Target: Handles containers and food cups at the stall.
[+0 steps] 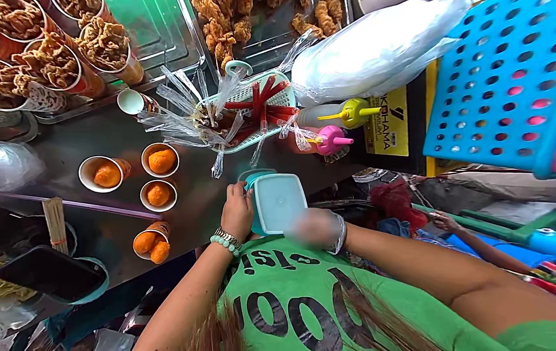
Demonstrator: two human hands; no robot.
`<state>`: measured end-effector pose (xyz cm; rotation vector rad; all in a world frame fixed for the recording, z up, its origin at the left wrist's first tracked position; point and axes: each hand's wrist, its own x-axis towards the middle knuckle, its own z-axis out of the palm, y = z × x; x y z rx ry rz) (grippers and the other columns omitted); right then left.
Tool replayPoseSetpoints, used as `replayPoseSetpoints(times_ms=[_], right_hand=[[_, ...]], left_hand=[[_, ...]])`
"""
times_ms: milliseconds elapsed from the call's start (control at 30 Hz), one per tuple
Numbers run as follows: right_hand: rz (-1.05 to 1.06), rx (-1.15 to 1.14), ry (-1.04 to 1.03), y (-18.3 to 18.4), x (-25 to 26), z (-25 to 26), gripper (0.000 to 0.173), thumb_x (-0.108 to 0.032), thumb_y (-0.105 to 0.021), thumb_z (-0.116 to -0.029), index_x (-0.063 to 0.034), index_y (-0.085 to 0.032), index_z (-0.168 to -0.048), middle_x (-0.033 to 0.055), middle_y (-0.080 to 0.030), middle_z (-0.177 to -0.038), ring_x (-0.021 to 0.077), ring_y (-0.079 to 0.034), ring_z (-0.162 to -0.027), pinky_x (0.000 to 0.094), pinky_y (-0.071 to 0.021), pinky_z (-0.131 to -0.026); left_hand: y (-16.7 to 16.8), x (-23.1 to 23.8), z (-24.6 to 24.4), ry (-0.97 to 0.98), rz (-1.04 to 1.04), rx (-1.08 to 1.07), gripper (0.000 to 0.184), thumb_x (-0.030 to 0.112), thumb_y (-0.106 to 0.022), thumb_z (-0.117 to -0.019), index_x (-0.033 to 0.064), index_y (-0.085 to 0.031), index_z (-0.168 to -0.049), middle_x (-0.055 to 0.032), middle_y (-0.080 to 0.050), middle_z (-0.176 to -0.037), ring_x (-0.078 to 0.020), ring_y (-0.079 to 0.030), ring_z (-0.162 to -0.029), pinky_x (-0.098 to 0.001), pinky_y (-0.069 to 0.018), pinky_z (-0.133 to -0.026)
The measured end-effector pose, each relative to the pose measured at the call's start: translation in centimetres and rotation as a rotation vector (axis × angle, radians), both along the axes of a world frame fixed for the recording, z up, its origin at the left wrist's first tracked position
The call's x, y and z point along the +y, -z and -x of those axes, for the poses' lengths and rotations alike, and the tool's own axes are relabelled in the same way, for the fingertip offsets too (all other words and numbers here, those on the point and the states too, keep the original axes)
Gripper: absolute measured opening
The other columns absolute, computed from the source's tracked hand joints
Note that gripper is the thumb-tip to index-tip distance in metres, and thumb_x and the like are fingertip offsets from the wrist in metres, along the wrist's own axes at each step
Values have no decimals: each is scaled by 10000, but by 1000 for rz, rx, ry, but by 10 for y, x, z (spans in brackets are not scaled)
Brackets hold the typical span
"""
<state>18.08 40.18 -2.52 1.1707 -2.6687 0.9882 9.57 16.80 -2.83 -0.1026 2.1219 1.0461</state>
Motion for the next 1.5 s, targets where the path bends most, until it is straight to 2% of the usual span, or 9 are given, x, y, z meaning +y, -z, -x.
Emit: replayPoseSetpoints(times_ms=[133, 533, 667, 800, 967, 1033, 1100, 1200, 1500], right_hand=[[-86, -358, -51, -40, -5, 8, 246, -54, -525, -995, 49, -727, -901, 201, -728, -798, 336, -720, -700, 448, -583, -630], [-65, -169, -31, 7, -16, 3, 198, -40, -525, -1004, -7, -661, -864, 174, -695, -760, 321, -703, -679, 419, -569, -603], [-312, -651, 57, 0, -21, 11, 270, -90, -491, -1026, 72, -704, -1064, 272, -727, -1043, 445, -725, -949, 571, -576, -796], [-304, -722, 60, 10, -23, 19, 217, -66, -556, -993, 53, -716, -1077, 259, -722, -1084, 440, -709, -1019, 596, -562, -844], [73, -347, 488, 7, -17, 31, 183, -50, -611, -935, 22, -774, -973, 169, -768, -977, 261, -754, -909, 383, -616, -835], [1, -333, 760, -1, -11, 47, 194, -68, -611, -963, 47, -749, -1038, 201, -746, -1031, 298, -735, -955, 433, -597, -865], [-240, -649, 901, -5, -8, 62, 258, -106, -573, -1025, 38, -686, -1206, 253, -693, -1190, 395, -679, -1115, 568, -526, -960], [-585, -1191, 721, 16, -18, 76, 379, -168, -539, -1053, -19, -572, -1399, 248, -607, -1376, 434, -577, -1282, 628, -438, -1060], [-743, -1304, 680, 50, -40, 85, 341, -228, -529, -1050, -80, -624, -1343, 213, -651, -1321, 430, -616, -1222, 679, -475, -953]], left_hand=[[0, 3, 3, 28, 2, 45, 353, 145, -412, -1096, -79, -574, -1315, -278, -592, -1285, -358, -640, -1147, -450, -512, -1013], [0, -2, 16, -38, -63, 52, 315, 130, -423, -1097, -65, -601, -1268, -237, -610, -1219, -302, -655, -1031, -437, -540, -922], [3, -4, 15, 23, -115, 49, 376, 208, -450, -1096, -59, -564, -1333, -244, -599, -1231, -317, -647, -1034, -461, -530, -927], [8, -3, 12, 68, -64, -15, 534, 122, -635, -995, -53, -430, -1456, -266, -537, -1341, -300, -664, -1008, -415, -563, -885], [5, -2, 6, 29, -60, 9, 452, 69, -563, -1015, -80, -461, -1430, -265, -562, -1335, -292, -655, -1035, -395, -538, -927], [4, -8, 1, 6, -87, 45, 444, 55, -560, -1007, -84, -474, -1420, -262, -580, -1317, -285, -657, -1055, -389, -538, -941], [6, -18, -8, -34, -123, 94, 447, 56, -570, -992, -87, -488, -1408, -257, -604, -1282, -257, -673, -1038, -359, -553, -924], [6, -35, -19, -78, -168, 126, 441, 61, -580, -979, -95, -506, -1385, -249, -620, -1259, -209, -684, -1025, -308, -564, -902], [4, -89, -42, -314, -85, 174, 437, 71, -621, -960, -105, -522, -1347, -220, -649, -1204, -131, -697, -955, -256, -583, -844]])
